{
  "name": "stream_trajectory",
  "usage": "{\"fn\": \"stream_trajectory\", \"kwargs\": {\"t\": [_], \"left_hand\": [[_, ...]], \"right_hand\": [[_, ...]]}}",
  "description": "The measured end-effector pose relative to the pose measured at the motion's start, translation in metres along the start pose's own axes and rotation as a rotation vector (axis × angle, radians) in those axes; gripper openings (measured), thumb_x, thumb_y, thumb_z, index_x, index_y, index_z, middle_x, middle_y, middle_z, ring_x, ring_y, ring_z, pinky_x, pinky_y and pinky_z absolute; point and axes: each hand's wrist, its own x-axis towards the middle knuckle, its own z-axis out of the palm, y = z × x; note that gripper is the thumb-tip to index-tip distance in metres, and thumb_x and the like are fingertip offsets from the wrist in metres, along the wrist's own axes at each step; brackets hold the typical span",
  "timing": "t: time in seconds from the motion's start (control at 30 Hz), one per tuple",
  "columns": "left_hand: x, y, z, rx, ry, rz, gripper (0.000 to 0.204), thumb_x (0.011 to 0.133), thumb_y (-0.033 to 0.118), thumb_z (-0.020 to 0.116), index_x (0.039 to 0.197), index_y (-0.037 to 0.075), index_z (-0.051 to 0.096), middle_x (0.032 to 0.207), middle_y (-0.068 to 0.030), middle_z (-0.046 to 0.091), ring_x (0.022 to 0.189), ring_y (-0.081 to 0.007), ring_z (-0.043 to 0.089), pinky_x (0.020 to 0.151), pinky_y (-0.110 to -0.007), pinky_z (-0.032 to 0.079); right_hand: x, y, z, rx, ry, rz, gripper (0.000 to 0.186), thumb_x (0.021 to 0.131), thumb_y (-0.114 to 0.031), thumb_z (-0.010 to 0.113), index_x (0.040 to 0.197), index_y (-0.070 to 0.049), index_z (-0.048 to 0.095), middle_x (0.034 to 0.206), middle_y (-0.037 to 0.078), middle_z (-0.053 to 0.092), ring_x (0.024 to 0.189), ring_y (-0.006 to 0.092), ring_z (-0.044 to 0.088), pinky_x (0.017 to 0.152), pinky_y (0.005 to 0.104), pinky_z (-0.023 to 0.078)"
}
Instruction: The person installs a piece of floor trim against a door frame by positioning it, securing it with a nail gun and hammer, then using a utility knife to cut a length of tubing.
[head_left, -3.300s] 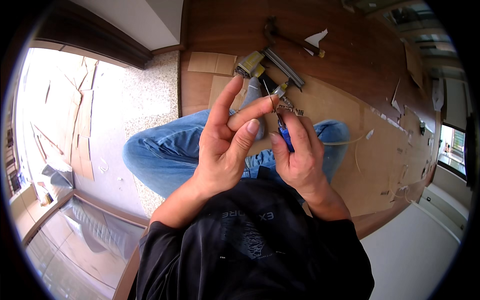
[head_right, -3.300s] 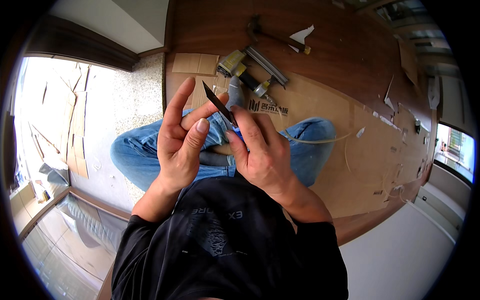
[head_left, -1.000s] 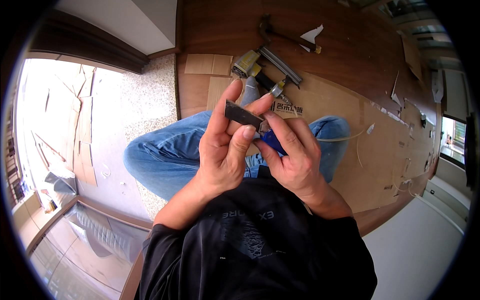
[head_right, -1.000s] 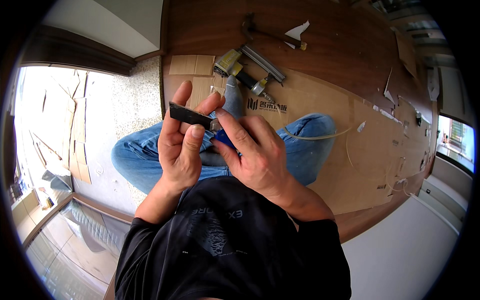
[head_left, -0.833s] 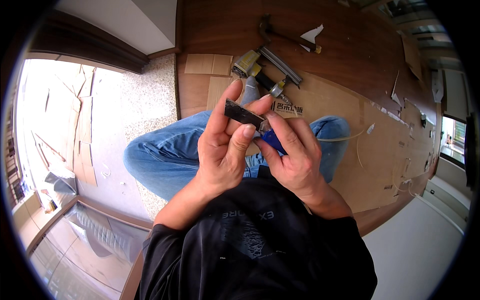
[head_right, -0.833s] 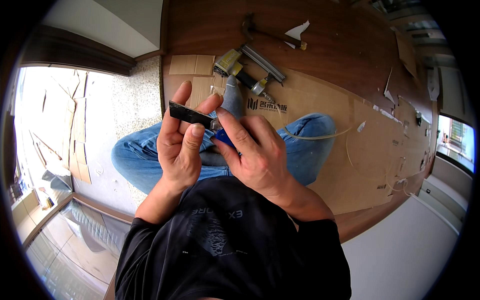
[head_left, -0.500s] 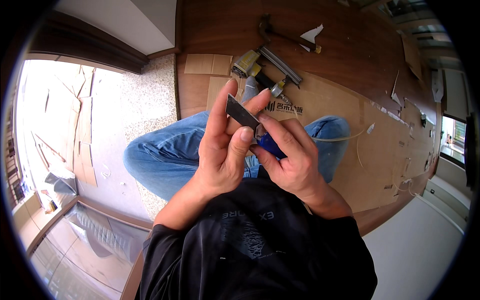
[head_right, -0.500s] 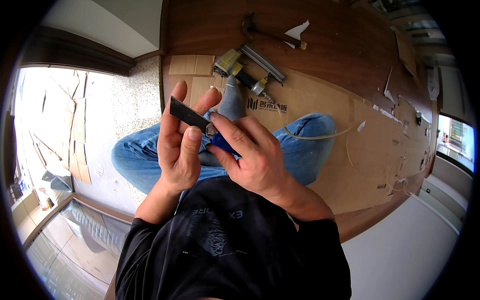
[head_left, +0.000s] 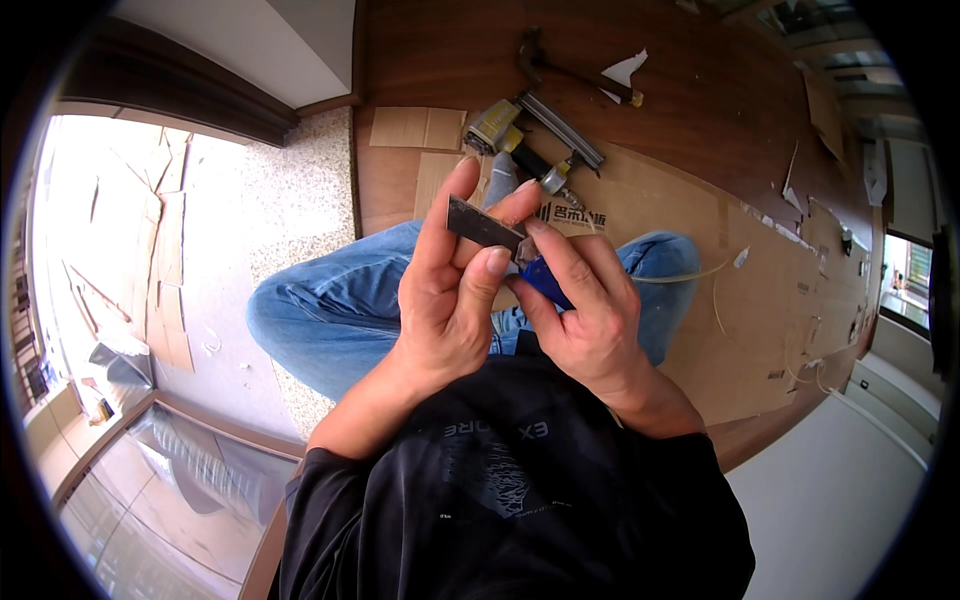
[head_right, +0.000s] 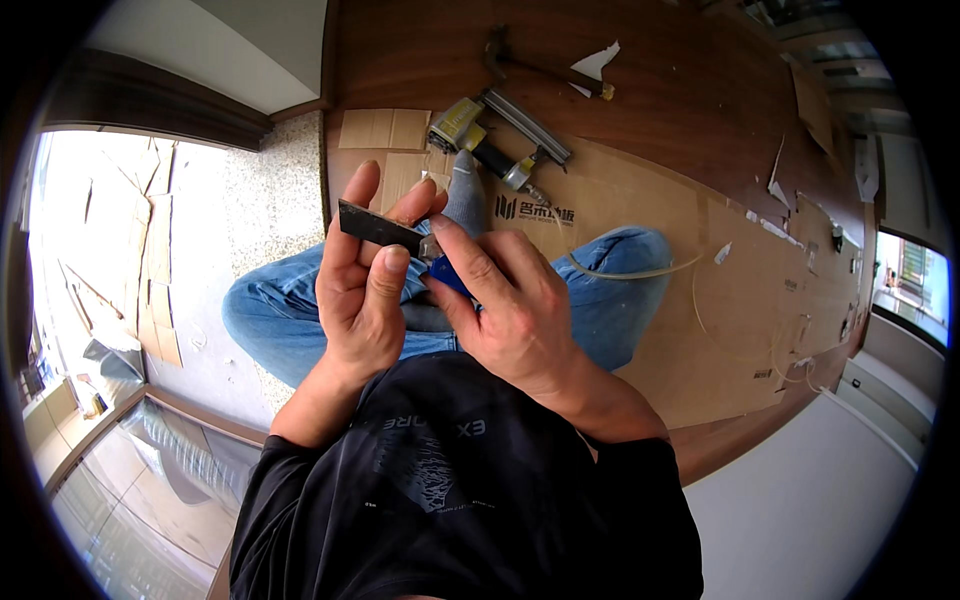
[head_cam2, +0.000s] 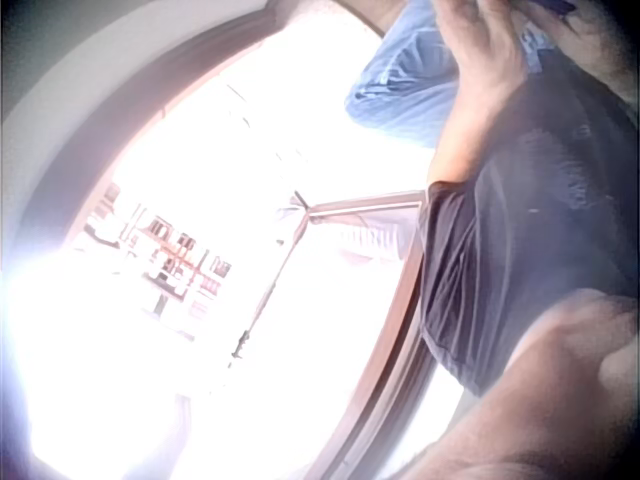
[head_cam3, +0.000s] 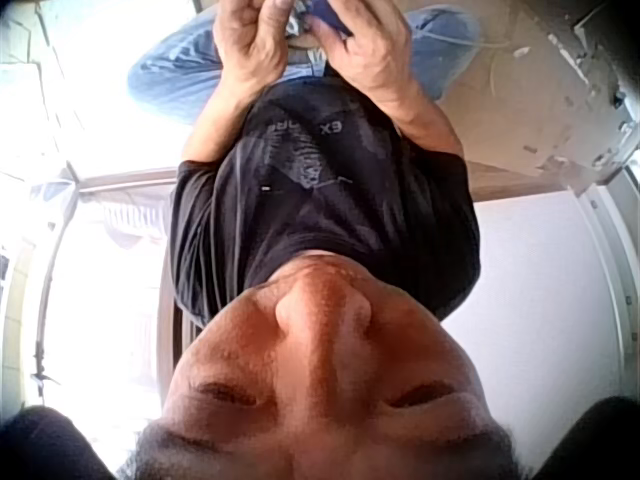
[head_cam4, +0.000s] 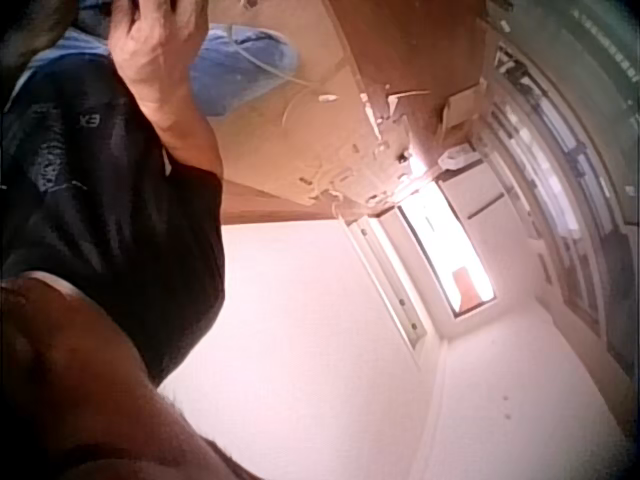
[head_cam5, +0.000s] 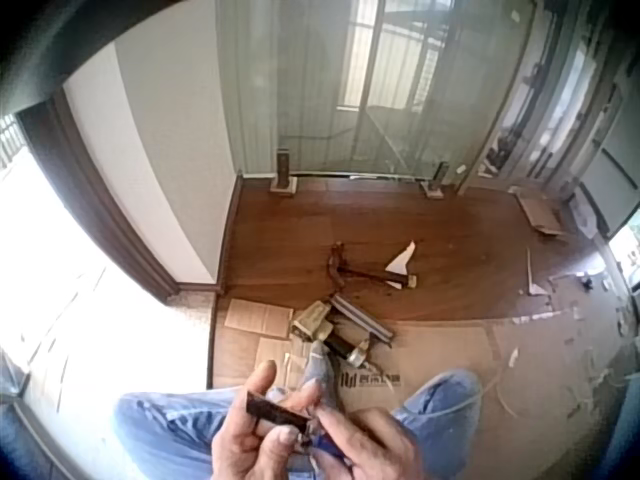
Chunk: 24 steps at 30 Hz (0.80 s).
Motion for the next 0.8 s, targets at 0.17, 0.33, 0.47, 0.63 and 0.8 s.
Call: {"fn": "stream_trajectory", "kwargs": {"t": [0.17,0.33,0.47,0.63,0.8], "left_hand": [[0.001,-0.002,-0.003,0.078,0.007,-0.041,0.065,0.110,0.009,0.051,0.163,-0.003,0.017,0.148,-0.0238,0.059,0.142,-0.0316,0.053,0.121,-0.042,0.038],[0.003,0.002,-0.004,0.060,-0.014,-0.038,0.066,0.111,0.014,0.051,0.164,-0.003,0.016,0.148,-0.0238,0.059,0.141,-0.0288,0.054,0.121,-0.039,0.036],[0.005,0.005,-0.006,0.076,-0.080,0.001,0.067,0.112,0.017,0.048,0.165,-0.002,0.011,0.152,-0.0253,0.054,0.145,-0.0269,0.049,0.122,-0.039,0.032],[0.008,0.005,-0.011,0.266,-0.190,0.102,0.071,0.112,0.014,0.044,0.166,0.000,0.000,0.152,-0.0270,0.053,0.145,-0.0299,0.048,0.123,-0.041,0.029],[0.007,0.006,-0.010,0.257,-0.162,0.161,0.077,0.112,0.014,0.043,0.165,0.000,-0.012,0.150,-0.0273,0.055,0.145,-0.0353,0.049,0.123,-0.045,0.030]], "right_hand": [[0.000,0.001,0.001,-0.045,0.011,-0.005,0.060,0.080,-0.011,0.086,0.137,-0.010,0.067,0.089,0.007,0.061,0.077,0.0241,0.063,0.066,0.0360,0.054],[0.004,0.000,-0.003,-0.022,-0.038,0.020,0.057,0.082,-0.008,0.083,0.137,-0.007,0.065,0.093,0.010,0.063,0.079,0.0263,0.065,0.068,0.0375,0.055],[0.006,0.003,-0.009,0.097,0.008,0.025,0.045,0.090,-0.004,0.072,0.134,-0.001,0.061,0.102,0.016,0.066,0.081,0.0306,0.067,0.069,0.0390,0.056],[0.015,-0.001,-0.010,0.032,-0.045,0.009,0.038,0.094,-0.007,0.068,0.132,-0.003,0.059,0.099,0.014,0.066,0.074,0.0322,0.068,0.063,0.0399,0.057],[0.014,-0.006,-0.005,-0.025,-0.056,-0.052,0.035,0.095,-0.007,0.068,0.129,-0.004,0.061,0.092,0.011,0.063,0.068,0.0304,0.066,0.059,0.0391,0.056]]}}
